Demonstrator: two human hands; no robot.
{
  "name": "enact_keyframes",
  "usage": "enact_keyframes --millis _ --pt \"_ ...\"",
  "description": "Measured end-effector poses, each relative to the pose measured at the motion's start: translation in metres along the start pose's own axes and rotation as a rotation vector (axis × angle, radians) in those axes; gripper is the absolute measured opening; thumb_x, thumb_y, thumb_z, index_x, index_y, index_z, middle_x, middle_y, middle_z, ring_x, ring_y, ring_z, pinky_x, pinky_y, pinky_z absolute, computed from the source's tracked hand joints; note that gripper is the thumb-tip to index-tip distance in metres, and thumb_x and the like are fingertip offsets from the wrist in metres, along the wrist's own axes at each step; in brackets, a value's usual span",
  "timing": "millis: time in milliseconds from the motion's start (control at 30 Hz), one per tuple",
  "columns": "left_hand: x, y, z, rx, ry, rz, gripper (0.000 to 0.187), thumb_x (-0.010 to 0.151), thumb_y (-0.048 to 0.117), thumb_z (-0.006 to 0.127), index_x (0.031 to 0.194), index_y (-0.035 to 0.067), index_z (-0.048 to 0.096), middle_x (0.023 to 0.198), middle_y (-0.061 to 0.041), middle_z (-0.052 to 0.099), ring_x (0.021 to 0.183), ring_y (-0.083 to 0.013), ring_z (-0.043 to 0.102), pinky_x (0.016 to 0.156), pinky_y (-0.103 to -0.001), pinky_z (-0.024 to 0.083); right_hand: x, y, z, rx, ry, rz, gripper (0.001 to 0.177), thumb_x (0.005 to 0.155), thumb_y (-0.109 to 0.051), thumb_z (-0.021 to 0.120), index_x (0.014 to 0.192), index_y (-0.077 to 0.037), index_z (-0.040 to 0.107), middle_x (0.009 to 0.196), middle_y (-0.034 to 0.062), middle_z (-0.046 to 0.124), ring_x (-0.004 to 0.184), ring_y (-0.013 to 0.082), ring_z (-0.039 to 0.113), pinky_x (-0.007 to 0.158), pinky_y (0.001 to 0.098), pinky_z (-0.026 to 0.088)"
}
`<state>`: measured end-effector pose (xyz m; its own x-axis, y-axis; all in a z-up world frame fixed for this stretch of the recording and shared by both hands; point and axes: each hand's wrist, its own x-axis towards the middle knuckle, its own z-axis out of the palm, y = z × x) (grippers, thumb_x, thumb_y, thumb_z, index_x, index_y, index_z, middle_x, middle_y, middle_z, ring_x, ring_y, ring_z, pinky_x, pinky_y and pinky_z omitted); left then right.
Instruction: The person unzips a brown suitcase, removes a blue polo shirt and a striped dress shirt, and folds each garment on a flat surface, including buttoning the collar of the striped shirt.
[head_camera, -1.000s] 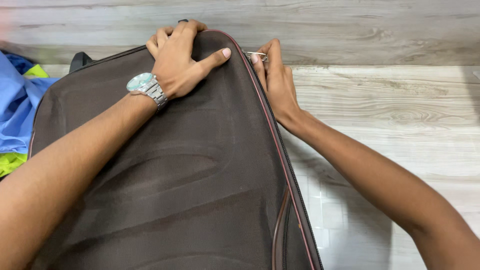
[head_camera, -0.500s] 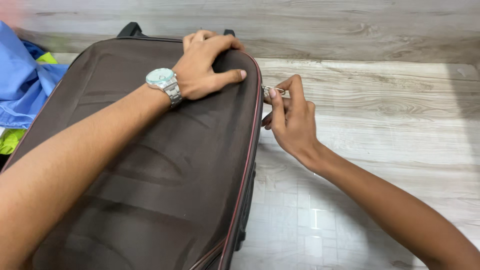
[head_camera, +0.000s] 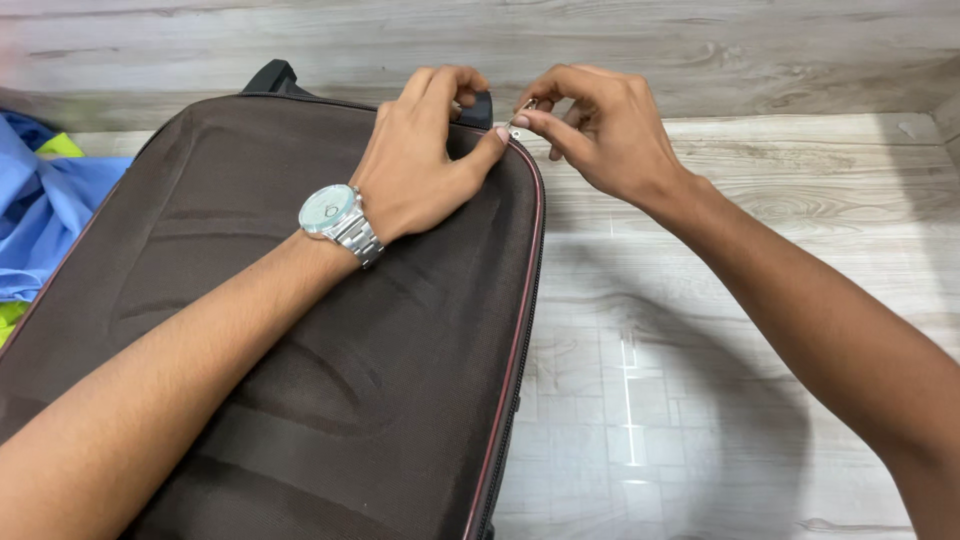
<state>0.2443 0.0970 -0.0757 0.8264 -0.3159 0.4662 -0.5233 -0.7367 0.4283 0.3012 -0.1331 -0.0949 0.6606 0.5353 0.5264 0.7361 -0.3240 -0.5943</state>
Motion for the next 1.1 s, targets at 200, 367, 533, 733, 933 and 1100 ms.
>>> enact_keyframes --millis 200,367,533,733,933,1100 --pt "0.038 -0.006 -0.005 0.034 -0.188 -0.185 0.037 0.086 0.047 0.074 0.09 0.011 0.083 0.075 -0.013 0.074 0.064 -0.0244 0.071 0.065 -0.038 0.057 0.016 0.0 0.005 0.048 -0.002 -0.013 0.02 0.102 -0.014 0.075 0.117 -0.001 0.07 0.1 0.0094 0.077 0.077 0.0134 0.077 0.061 0.0237 0.062" --pt "0.052 -0.012 -0.006 0.046 -0.266 -0.299 0.029 0.085 0.044 0.075 0.088 0.017 0.084 0.067 -0.011 0.074 0.057 -0.0239 0.071 0.06 -0.038 0.057 0.011 -0.012 0.012 0.317 0.128 0.37 0.031 0.099 -0.031 0.068 0.113 -0.005 0.058 0.085 0.0076 0.075 0.06 0.0109 0.072 0.047 0.0279 0.053" --pt "0.05 -0.022 -0.011 0.054 -0.167 -0.282 0.033 0.08 0.043 0.084 0.086 0.011 0.081 0.072 -0.012 0.074 0.06 -0.0236 0.073 0.062 -0.037 0.059 0.002 -0.031 0.016 0.04 -0.142 0.332 0.046 0.088 -0.045 0.075 0.102 -0.003 0.063 0.091 0.0091 0.072 0.063 0.0171 0.07 0.051 0.0353 0.056" --pt "0.043 -0.042 -0.035 0.381 0.034 -0.278 0.019 0.073 0.028 0.082 0.082 0.012 0.082 0.073 -0.014 0.074 0.066 -0.0348 0.072 0.067 -0.044 0.058 0.002 -0.052 0.014 -0.096 -0.158 0.348 0.038 0.089 -0.038 0.072 0.107 -0.006 0.063 0.087 0.0104 0.072 0.055 0.0139 0.069 0.046 0.0327 0.054" --pt "-0.001 -0.111 -0.097 0.641 0.164 -0.33 0.024 0.076 0.032 0.083 0.088 0.011 0.083 0.076 -0.016 0.073 0.066 -0.0384 0.069 0.067 -0.047 0.057 -0.002 -0.062 0.016 -0.12 -0.131 0.361 0.028 0.092 -0.031 0.07 0.101 -0.007 0.061 0.079 0.0104 0.07 0.048 0.0155 0.061 0.043 0.0349 0.047" --pt "-0.031 -0.159 -0.145 0.666 0.156 -0.592 0.028 0.078 0.032 0.079 0.091 0.008 0.08 0.081 -0.021 0.073 0.073 -0.0417 0.07 0.073 -0.048 0.056 -0.007 -0.063 0.016 -0.098 -0.095 0.369 0.025 0.091 -0.026 0.072 0.094 -0.007 0.057 0.077 0.0101 0.069 0.05 0.0144 0.062 0.043 0.0339 0.047"
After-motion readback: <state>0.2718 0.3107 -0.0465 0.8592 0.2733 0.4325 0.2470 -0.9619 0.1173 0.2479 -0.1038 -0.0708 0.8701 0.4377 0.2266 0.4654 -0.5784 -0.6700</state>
